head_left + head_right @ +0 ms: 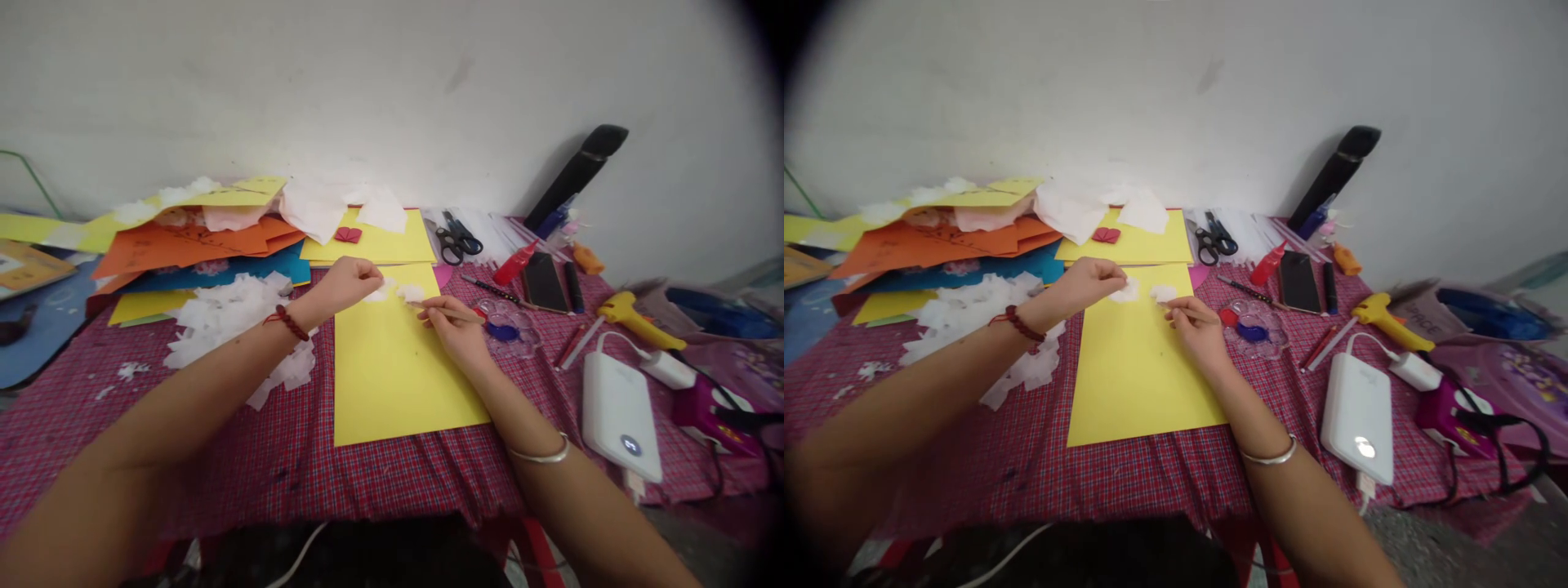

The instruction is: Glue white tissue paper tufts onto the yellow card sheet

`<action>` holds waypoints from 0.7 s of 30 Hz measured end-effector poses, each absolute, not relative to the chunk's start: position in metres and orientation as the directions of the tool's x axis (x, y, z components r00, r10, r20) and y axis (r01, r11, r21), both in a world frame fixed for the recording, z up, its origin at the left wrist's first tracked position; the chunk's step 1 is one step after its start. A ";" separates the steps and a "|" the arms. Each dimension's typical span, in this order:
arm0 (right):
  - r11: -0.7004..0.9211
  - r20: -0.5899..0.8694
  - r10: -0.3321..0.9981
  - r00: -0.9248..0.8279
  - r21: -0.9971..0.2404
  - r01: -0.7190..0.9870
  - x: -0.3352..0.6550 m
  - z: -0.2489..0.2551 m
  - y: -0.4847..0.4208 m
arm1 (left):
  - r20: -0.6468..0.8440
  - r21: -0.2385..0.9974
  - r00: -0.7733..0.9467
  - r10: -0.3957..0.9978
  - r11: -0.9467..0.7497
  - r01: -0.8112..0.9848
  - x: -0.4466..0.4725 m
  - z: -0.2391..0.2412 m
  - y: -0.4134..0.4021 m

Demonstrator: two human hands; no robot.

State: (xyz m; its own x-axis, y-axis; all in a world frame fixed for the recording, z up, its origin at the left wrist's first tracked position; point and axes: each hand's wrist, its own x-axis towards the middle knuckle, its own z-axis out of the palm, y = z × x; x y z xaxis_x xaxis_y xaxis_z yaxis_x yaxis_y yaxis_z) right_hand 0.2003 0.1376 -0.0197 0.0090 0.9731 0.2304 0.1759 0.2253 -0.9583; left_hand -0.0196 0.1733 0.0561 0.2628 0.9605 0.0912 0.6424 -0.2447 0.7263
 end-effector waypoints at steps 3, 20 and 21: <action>0.284 0.296 0.955 0.025 -0.934 0.215 0.201 -0.013 0.134 | 0.110 0.708 0.278 0.954 -0.271 0.653 -0.018 0.042 0.158; 0.446 0.419 0.884 -0.208 -0.618 0.648 0.195 -0.009 0.162 | 0.315 0.148 0.683 0.659 -0.745 0.651 -0.006 -0.018 0.122; 0.439 0.443 0.879 -0.179 -0.602 0.667 0.196 -0.010 0.162 | 0.320 0.147 0.682 0.658 -0.746 0.650 -0.006 -0.018 0.122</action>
